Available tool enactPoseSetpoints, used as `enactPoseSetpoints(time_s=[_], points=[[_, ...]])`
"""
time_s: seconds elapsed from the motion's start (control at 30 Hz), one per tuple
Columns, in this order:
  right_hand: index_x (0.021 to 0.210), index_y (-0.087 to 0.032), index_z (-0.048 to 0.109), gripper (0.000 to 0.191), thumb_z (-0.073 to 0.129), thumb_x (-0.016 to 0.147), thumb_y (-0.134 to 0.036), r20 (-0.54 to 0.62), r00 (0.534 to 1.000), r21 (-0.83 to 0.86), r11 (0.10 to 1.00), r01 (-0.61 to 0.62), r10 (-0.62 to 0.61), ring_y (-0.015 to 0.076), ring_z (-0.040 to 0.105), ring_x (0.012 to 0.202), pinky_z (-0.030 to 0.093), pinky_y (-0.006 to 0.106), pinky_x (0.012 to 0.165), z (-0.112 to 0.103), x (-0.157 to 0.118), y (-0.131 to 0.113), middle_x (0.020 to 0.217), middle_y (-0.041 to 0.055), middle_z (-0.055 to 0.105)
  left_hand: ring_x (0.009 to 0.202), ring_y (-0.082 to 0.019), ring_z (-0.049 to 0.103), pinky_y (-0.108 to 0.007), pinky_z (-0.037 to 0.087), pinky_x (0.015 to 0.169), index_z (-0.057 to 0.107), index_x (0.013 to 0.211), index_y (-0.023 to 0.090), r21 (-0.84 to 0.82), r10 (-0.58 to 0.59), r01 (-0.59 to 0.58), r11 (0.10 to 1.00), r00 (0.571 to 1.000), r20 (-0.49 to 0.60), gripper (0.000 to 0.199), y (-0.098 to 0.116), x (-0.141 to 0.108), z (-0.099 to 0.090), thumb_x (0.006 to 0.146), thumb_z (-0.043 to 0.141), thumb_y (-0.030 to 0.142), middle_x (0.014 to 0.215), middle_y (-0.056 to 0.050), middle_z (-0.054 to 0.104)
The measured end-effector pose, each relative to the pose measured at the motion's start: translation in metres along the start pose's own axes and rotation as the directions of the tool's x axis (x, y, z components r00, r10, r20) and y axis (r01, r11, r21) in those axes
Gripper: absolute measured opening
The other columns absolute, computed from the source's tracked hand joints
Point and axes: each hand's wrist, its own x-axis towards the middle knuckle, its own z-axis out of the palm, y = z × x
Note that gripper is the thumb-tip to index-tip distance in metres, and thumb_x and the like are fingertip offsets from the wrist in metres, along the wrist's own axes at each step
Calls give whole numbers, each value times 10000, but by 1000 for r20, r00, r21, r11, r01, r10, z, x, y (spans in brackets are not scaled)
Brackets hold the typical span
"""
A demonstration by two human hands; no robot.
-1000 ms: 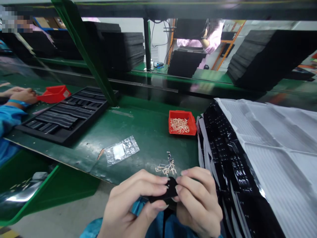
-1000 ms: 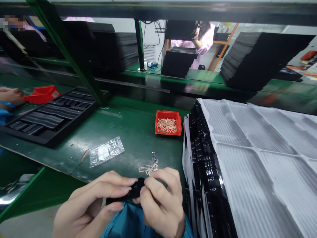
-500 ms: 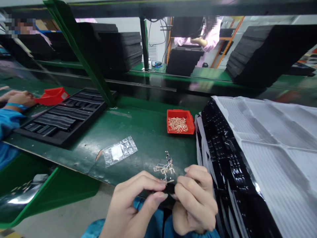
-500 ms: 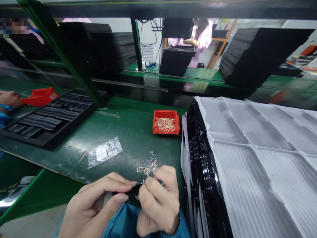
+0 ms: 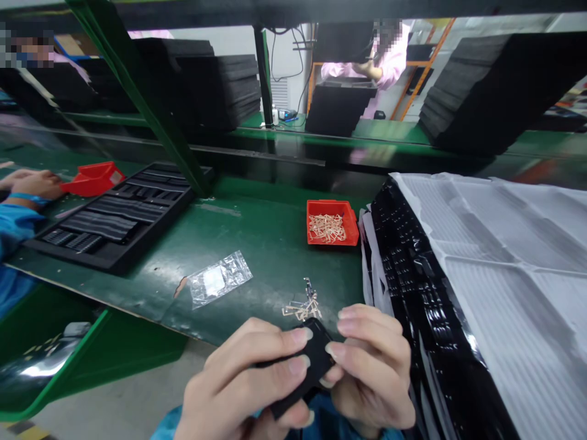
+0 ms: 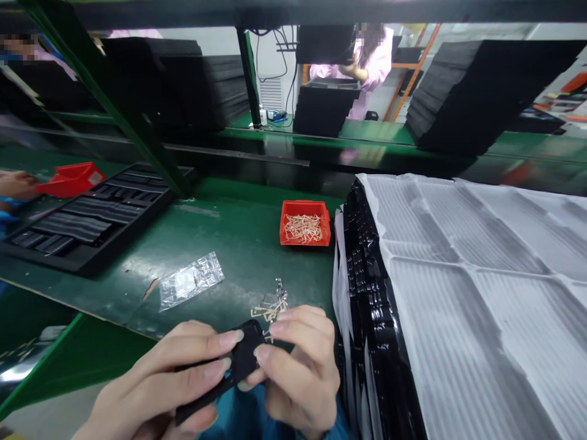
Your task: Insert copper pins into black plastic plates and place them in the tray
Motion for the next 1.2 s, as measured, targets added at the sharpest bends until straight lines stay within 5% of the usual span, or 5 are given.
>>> enactPoseSetpoints(time_s=[0.37,0.63,0.8,1.07,1.2], points=[[769,-132,666,283,679,1030,-242,71,997,2,1000,-6,6,169,698,811,640,358,666,-10,6,-4,847,39,705,763,-154,787,-270,681,650,727,1042,166,139,133,-136,981,991,35,149,9,22,-4,1074,650,290,1004,-74,838],[677,-127,646,348,683,1022,-148,20,1000,-70,997,14,-13,141,672,757,626,334,661,-9,4,-9,726,12,701,858,-182,771,-296,662,714,741,1090,146,-51,-50,53,997,998,44,150,6,8,10,1046,686,278,1083,-113,810],[731,-131,636,291,630,1014,-65,85,995,-83,996,-34,41,144,667,774,613,326,645,-15,3,-11,753,13,680,907,-170,790,-279,649,851,746,1069,149,-148,-157,158,976,987,17,93,9,7,18,1033,705,225,1040,-86,814],[724,-155,608,353,478,714,172,34,989,-54,988,-142,144,131,639,710,588,320,623,-11,4,-19,715,-18,617,903,-177,809,-243,655,849,774,1051,170,-291,-237,227,929,972,4,112,4,6,27,1032,710,261,984,-77,821],[742,-144,642,294,560,844,119,63,992,-66,992,-104,108,157,647,762,610,352,638,-16,3,-17,760,3,653,904,-188,817,-257,665,853,780,1050,180,-307,-233,224,925,972,6,114,5,11,24,1029,717,273,979,-75,827]])
